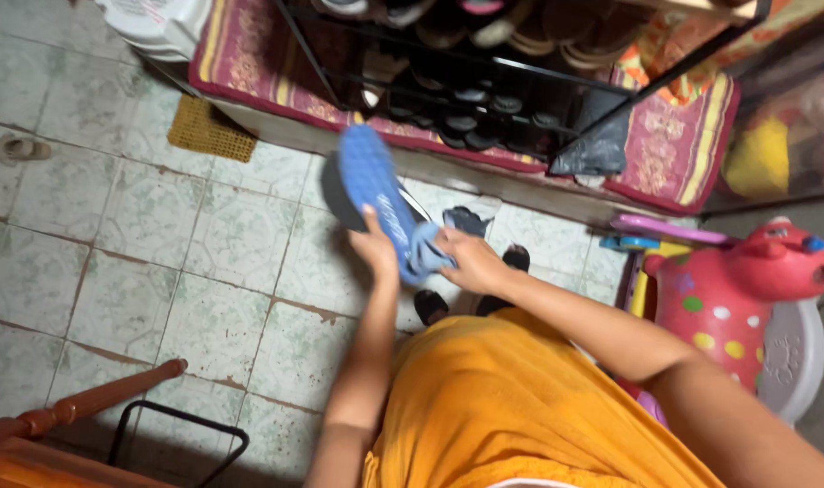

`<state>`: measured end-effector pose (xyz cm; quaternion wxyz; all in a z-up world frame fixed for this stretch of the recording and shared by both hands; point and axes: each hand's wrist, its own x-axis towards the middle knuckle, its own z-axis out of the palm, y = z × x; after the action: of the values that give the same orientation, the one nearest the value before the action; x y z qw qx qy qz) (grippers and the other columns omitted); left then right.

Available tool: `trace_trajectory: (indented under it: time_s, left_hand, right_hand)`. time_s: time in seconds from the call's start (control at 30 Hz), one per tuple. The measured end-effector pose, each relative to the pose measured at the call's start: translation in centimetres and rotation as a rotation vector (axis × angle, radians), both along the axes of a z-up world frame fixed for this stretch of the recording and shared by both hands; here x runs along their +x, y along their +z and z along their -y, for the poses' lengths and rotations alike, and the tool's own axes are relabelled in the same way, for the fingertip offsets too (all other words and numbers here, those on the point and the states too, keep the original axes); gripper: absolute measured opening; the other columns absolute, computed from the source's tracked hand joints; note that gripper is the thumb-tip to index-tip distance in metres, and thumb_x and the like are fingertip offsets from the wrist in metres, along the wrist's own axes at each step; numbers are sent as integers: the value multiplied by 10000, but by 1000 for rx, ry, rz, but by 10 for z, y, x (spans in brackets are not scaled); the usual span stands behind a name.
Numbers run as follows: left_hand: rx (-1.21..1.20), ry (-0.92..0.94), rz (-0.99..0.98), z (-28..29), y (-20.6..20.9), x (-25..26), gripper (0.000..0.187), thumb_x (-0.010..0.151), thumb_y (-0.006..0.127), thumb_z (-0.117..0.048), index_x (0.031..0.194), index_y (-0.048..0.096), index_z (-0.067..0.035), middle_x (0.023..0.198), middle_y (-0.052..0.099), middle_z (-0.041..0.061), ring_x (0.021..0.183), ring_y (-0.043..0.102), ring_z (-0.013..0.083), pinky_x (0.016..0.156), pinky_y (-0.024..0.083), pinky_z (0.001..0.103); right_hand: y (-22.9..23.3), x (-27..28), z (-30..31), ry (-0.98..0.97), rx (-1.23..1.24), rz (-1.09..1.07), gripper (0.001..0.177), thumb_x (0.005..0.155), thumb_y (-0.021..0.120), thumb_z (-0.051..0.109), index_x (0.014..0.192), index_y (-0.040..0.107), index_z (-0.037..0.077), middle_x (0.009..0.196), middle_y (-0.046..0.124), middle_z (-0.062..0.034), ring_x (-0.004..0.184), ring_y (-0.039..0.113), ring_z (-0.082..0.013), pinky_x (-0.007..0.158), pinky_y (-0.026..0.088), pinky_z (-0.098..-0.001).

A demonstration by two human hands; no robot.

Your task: The person cleans multiple pairs of shoes and slippers using a cloth, picking them up from a shelf, wiping them, and returning them or setting them aside.

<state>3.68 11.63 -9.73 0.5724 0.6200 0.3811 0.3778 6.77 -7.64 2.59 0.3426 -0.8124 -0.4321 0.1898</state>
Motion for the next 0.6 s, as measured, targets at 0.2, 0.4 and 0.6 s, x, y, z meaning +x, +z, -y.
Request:
trace_trajectory:
  time_s: [0.2,0.4,0.6]
  left_hand:
    - [-88,-92,-203,-23,39,16,489,971,679,-370,1099,673,102,1008,767,223,892,746,314,833,555,399]
    - [31,-249,-287,50,41,50,524,969,703,-429,1101,703,79,1019,752,233,954,724,320,845,550,413]
    - [-198,-209,-161,-5,72,70,555,956,666,-420,1226,647,65,1110,746,162,939,733,236,848,576,359]
  right_hand:
    - [20,47,23,-542,-139,-451,341,971,740,362,985,719,22,844,681,-207,735,644,-292,707,522,-389]
    - [19,80,-24,-480,295,374,393,784,847,214,1066,719,-29,1049,694,-207,940,653,-301,820,525,-370]
    - [4,92,18,-491,222,-700,391,973,764,348,1171,798,13,1085,814,-161,982,783,-271,908,623,-402]
